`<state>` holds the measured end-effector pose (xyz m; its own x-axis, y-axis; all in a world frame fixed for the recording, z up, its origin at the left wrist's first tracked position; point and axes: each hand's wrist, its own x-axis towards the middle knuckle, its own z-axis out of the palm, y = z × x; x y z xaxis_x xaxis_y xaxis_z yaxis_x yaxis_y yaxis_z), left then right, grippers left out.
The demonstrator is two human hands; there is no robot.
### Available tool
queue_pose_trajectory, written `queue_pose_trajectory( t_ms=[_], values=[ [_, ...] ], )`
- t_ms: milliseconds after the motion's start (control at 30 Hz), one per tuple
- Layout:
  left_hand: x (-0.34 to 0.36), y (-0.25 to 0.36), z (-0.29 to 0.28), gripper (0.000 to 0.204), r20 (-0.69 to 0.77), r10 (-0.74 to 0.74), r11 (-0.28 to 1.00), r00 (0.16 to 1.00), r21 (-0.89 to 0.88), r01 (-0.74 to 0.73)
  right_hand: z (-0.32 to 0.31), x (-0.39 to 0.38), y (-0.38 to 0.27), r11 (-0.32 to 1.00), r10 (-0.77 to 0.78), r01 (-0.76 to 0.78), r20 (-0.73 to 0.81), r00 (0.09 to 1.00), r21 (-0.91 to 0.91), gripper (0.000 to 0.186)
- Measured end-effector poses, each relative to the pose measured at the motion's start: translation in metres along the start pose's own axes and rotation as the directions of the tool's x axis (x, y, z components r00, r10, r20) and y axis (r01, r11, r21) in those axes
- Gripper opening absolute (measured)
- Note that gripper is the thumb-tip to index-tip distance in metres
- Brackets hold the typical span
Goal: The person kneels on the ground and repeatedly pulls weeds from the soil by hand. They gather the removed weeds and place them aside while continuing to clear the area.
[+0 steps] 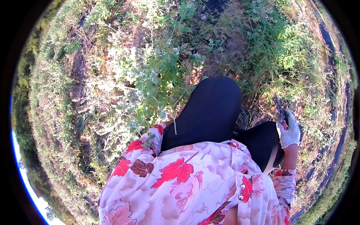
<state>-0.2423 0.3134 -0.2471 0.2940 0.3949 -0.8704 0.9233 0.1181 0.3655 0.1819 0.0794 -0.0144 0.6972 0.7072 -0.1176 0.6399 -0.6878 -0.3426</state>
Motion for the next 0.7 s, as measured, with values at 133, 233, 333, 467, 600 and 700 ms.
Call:
queue_pose_trajectory(
  t_ms=[133,233,333,467,600,700],
  values=[
    [-0.014,-0.012,-0.001,0.025,-0.025,0.013,1.000,1.000,0.022,-0.013,-0.002,-0.019,0.003,0.997,0.032,-0.034,-0.026,0.999,-0.067,0.050],
    [-0.018,-0.012,-0.002,0.025,-0.005,0.029,0.999,1.000,0.040,-0.029,-0.008,-0.035,0.016,0.998,0.043,-0.045,-0.061,0.997,-0.040,0.053],
    [-0.021,-0.015,0.001,0.025,0.039,0.014,0.999,0.999,0.036,-0.016,-0.008,-0.043,0.024,0.997,0.058,-0.061,-0.076,0.995,-0.045,0.054],
    [-0.013,0.012,-0.005,0.025,0.176,0.017,0.998,0.984,0.057,-0.027,-0.012,-0.049,0.021,0.997,0.079,-0.077,-0.175,0.981,0.016,0.052],
    [-0.006,0.086,-0.018,0.025,0.377,0.048,0.994,0.925,0.071,-0.080,-0.013,-0.054,0.028,0.983,0.138,-0.094,-0.295,0.946,0.157,0.054],
    [0.007,0.153,-0.038,0.025,0.435,0.086,0.988,0.896,0.082,-0.134,-0.002,-0.049,0.043,0.946,0.238,-0.145,-0.319,0.917,0.290,0.052]
  ],
)
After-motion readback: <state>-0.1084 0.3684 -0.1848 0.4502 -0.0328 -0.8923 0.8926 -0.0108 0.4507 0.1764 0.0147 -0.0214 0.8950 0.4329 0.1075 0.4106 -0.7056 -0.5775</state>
